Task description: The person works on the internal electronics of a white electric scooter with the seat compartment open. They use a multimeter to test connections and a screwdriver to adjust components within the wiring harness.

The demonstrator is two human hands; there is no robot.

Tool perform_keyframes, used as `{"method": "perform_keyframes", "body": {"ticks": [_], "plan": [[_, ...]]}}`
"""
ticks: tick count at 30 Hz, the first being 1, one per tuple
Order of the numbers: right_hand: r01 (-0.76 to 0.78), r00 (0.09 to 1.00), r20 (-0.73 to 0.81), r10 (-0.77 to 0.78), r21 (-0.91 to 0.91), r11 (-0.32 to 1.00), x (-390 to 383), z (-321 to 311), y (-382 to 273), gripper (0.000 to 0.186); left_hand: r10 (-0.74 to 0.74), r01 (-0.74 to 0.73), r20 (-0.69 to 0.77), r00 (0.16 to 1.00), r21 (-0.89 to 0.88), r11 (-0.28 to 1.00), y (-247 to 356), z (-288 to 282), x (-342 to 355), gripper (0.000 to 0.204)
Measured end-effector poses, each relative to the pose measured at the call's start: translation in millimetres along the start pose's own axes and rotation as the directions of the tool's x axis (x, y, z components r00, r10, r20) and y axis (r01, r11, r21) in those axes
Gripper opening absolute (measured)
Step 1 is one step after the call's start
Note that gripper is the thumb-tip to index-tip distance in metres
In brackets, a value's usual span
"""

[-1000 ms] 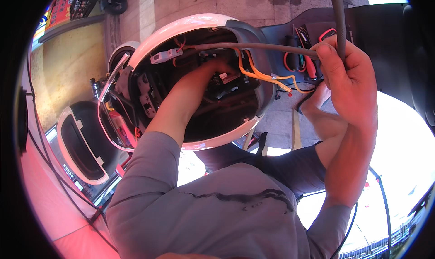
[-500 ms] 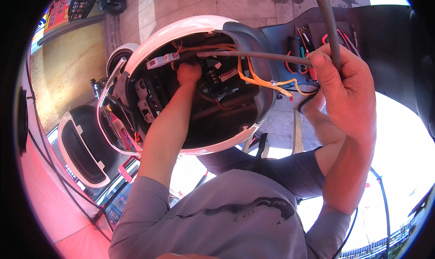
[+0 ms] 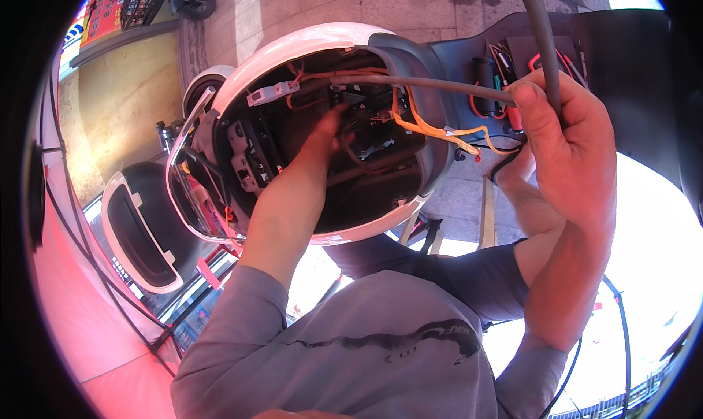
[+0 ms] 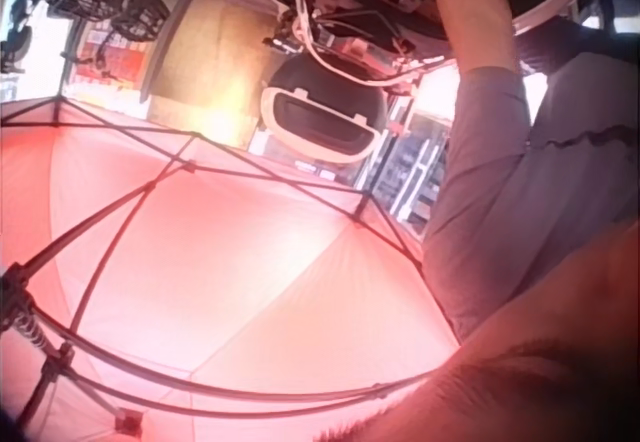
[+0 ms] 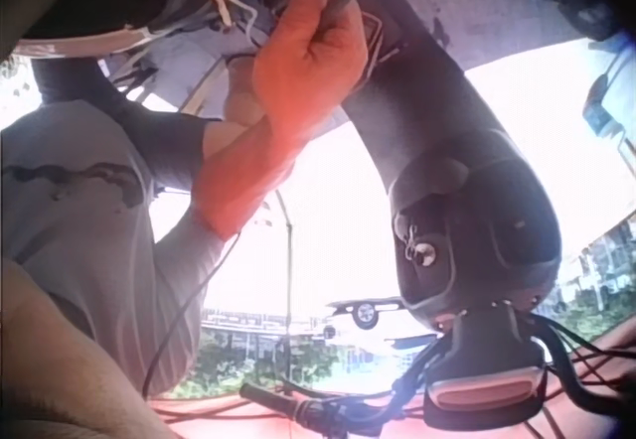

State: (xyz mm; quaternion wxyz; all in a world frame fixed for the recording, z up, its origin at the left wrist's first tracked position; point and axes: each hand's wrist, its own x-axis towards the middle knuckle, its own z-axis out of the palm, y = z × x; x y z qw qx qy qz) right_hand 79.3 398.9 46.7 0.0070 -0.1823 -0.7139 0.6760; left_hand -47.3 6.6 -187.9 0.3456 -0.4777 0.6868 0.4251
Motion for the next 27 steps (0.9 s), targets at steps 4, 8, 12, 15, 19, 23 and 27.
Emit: {"method": "perform_keyframes", "body": {"ticks": [4,8,12,15,19,23,27], "plan": [[-0.035,0.999,0.003,0.035,0.002,0.999,-1,0,-2,0.025,0.044,-0.052,-0.241,0.970,-0.030,0.998,-11,19,15,0.075],[-0.027,0.999,-0.017,0.027,-0.007,1.000,-1,0,0,0.026,0.048,-0.050,-0.286,0.957,0.001,0.999,-7,19,28,0.085],[0.007,1.000,0.009,-0.006,-0.039,0.999,-1,1,2,0.026,0.114,-0.044,-0.376,0.920,0.190,0.981,-10,15,42,0.086],[0.044,0.999,0.016,-0.042,-0.091,0.995,0,2,4,0.025,0.154,-0.051,-0.382,0.911,0.267,0.962,-14,11,47,0.086],[0.036,0.998,0.059,-0.029,-0.120,0.992,1,1,2,0.025,0.196,-0.089,-0.390,0.900,0.276,0.957,-15,-5,28,0.083],[0.037,0.999,0.017,-0.036,-0.095,0.995,2,6,2,0.024,0.298,-0.088,-0.441,0.846,0.436,0.895,-12,-14,-18,0.081],[-0.024,1.000,-0.001,0.024,-0.132,0.991,-2,4,0,0.026,0.362,-0.048,-0.443,0.820,0.577,0.815,-2,-16,-56,0.081]]}}
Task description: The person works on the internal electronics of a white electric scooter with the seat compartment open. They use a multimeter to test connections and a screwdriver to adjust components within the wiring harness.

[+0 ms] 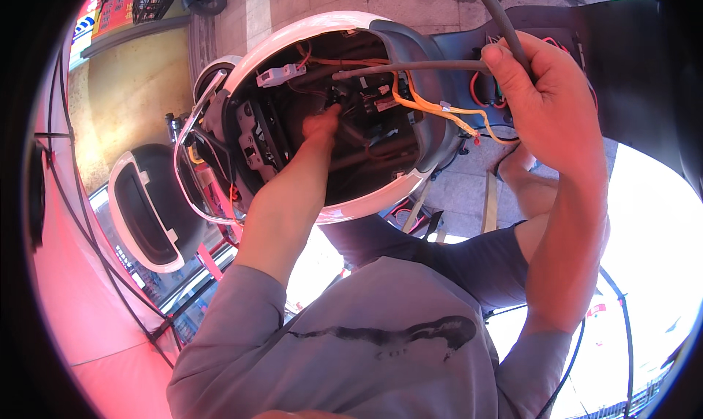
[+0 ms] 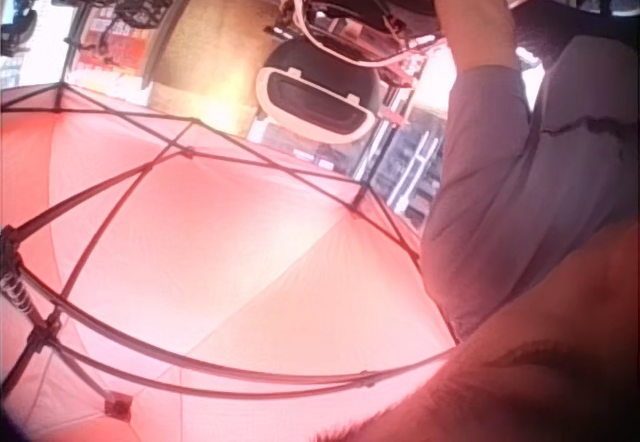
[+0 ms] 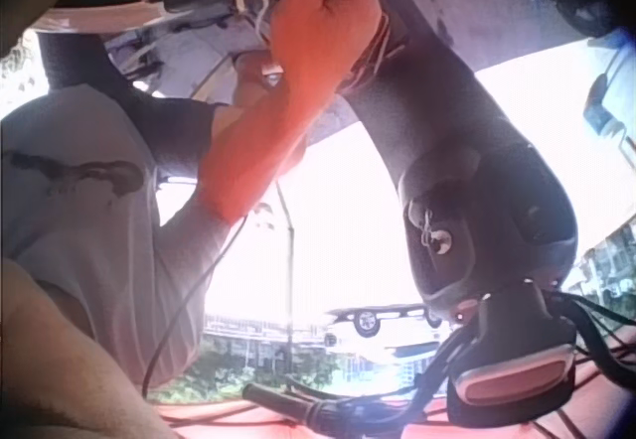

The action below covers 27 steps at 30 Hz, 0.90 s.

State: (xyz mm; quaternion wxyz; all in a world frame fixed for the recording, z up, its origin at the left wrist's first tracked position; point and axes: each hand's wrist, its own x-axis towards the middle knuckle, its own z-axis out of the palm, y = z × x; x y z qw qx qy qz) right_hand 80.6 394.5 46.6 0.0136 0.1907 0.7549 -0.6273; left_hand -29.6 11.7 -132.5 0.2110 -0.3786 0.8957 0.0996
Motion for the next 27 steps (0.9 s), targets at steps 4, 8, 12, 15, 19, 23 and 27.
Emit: {"method": "perform_keyframes", "body": {"ticks": [4,8,12,15,19,23,27], "plan": [[0.007,0.995,0.104,-0.001,-0.065,0.998,3,1,3,0.029,0.025,-0.025,-0.003,1.000,0.041,0.999,-7,-18,-11,0.076],[0.089,0.988,0.128,-0.087,-0.009,0.996,9,33,18,0.030,0.040,-0.037,0.074,0.996,-0.041,0.999,-21,-29,-7,0.070],[-0.014,0.991,0.131,0.022,-0.064,0.998,18,75,37,0.029,0.069,-0.036,0.178,0.982,-0.184,0.982,-28,-32,3,0.060],[-0.084,0.981,0.172,0.094,-0.064,0.994,19,92,44,0.029,0.113,-0.045,0.236,0.965,-0.274,0.961,-36,-36,9,0.056],[-0.038,0.981,0.185,0.058,-0.109,0.993,19,102,42,0.029,0.164,-0.046,0.301,0.940,-0.364,0.930,-38,-41,8,0.058],[-0.008,0.983,0.179,0.028,-0.111,0.994,21,113,37,0.028,0.129,0.013,0.301,0.945,-0.427,0.904,-35,-45,-1,0.057],[-0.027,0.977,0.205,0.055,-0.133,0.991,20,116,33,0.028,0.177,-0.001,0.293,0.940,-0.513,0.858,-29,-39,-1,0.051]]}}
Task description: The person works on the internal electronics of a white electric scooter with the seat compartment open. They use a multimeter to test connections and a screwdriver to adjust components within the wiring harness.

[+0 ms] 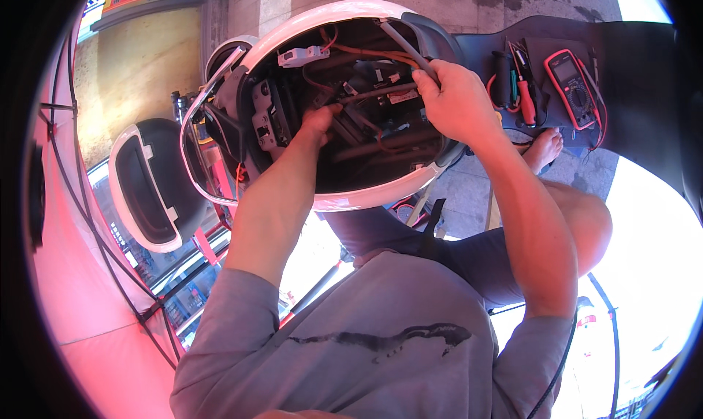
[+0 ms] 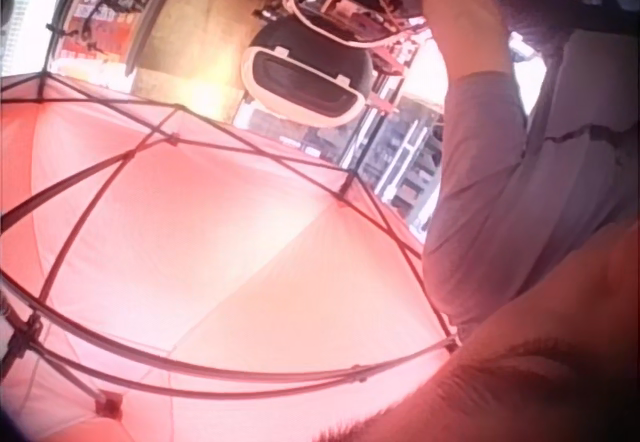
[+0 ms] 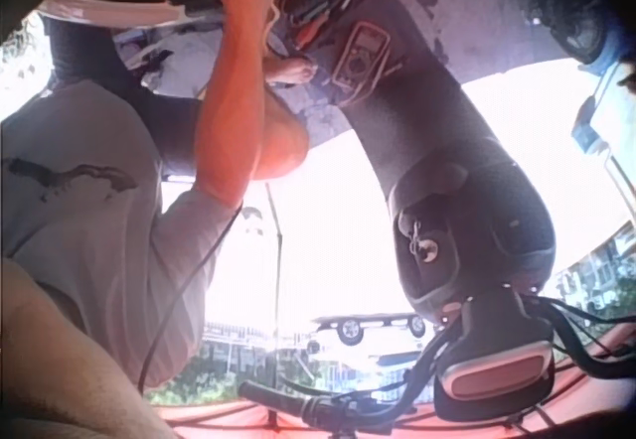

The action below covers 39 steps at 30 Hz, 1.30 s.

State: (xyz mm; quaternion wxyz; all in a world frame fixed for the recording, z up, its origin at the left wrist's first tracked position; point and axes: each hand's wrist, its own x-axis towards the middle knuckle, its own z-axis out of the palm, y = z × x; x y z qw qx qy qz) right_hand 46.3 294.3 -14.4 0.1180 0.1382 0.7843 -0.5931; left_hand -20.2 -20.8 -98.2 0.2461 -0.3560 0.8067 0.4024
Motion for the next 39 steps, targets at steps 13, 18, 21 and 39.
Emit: {"method": "perform_keyframes", "body": {"ticks": [13,18,21,39], "plan": [[0.029,0.999,-0.040,-0.029,-0.001,1.000,3,11,-3,0.028,-0.143,0.153,0.069,0.987,-0.185,0.971,-6,-5,11,0.039],[0.004,0.999,-0.051,-0.004,0.005,1.000,6,13,-3,0.028,-0.176,0.181,0.046,0.983,-0.180,0.967,-2,-5,7,0.052],[-0.041,0.996,-0.080,0.038,-0.027,0.999,9,13,-4,0.029,-0.185,0.192,0.055,0.981,-0.186,0.964,1,-4,5,0.053],[-0.098,0.994,-0.040,0.098,0.006,0.995,14,13,0,0.030,-0.170,0.178,0.054,0.984,-0.219,0.959,-15,-7,21,0.056]]}}
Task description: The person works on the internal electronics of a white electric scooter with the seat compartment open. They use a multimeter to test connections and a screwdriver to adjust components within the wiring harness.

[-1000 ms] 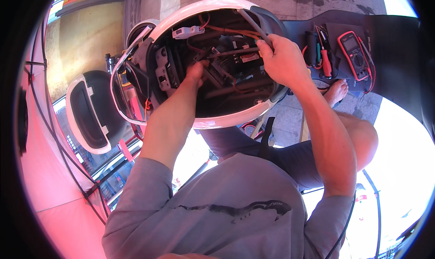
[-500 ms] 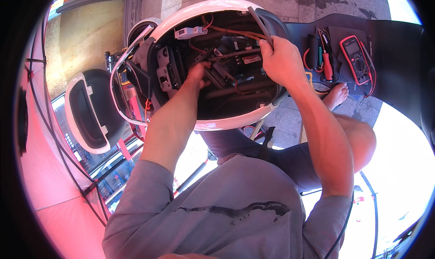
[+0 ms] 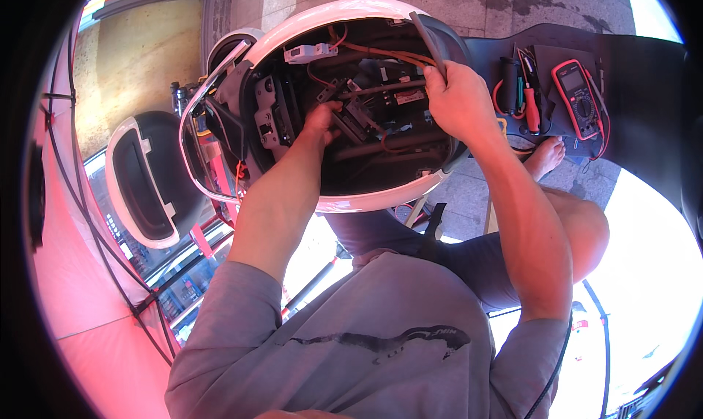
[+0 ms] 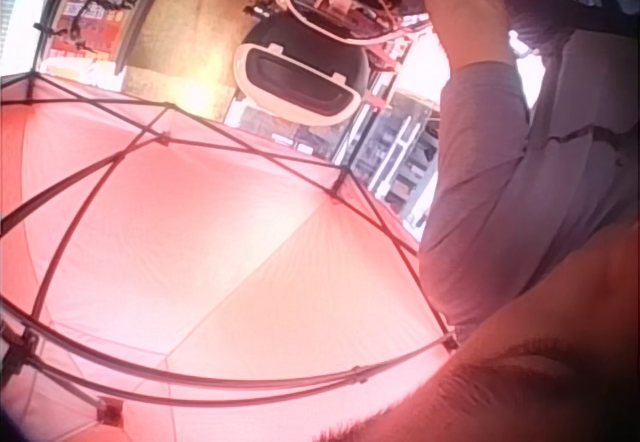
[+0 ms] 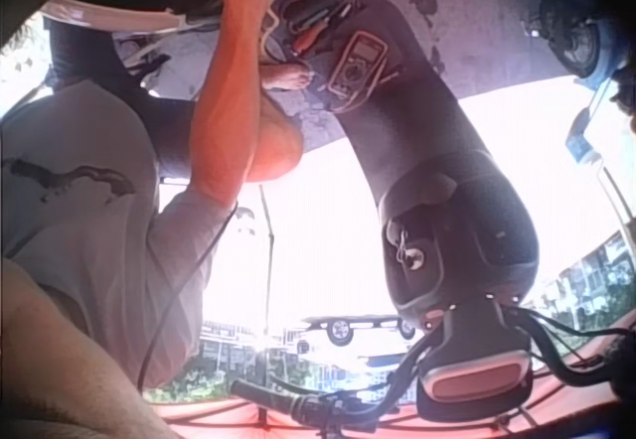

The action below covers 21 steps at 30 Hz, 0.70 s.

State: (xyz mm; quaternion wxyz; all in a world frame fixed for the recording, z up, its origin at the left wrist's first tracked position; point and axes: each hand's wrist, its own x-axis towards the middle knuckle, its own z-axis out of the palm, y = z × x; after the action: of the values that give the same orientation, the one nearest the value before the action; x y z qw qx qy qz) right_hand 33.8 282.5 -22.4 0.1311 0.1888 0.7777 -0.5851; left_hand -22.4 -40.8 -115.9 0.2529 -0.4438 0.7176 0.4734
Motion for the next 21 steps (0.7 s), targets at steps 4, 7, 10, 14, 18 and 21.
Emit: {"method": "perform_keyframes", "body": {"ticks": [4,7,10,14,18,21], "plan": [[-0.092,0.991,0.103,0.080,0.115,0.989,1,2,-1,0.030,0.065,-0.065,-0.022,0.998,-0.015,0.998,-1,2,-2,0.051],[0.035,0.985,0.165,-0.047,0.078,0.996,3,2,-3,0.031,0.103,-0.101,-0.041,0.994,0.045,0.994,0,1,2,0.049],[0.109,0.977,0.177,-0.120,0.071,0.992,5,4,-7,0.030,0.085,-0.083,-0.059,0.995,0.029,0.996,-1,-1,10,0.049],[-0.049,0.981,0.195,0.003,0.234,0.971,7,9,-13,0.027,0.108,-0.109,-0.038,0.993,-0.036,0.993,-3,1,13,0.050],[-0.116,0.970,0.237,0.046,0.293,0.949,5,12,-19,0.029,0.157,-0.154,0.044,0.987,-0.075,0.985,-3,8,4,0.051],[-0.139,0.969,0.240,0.066,0.304,0.943,4,9,-22,0.031,0.177,-0.176,0.005,0.984,-0.081,0.981,-1,9,2,0.061]]}}
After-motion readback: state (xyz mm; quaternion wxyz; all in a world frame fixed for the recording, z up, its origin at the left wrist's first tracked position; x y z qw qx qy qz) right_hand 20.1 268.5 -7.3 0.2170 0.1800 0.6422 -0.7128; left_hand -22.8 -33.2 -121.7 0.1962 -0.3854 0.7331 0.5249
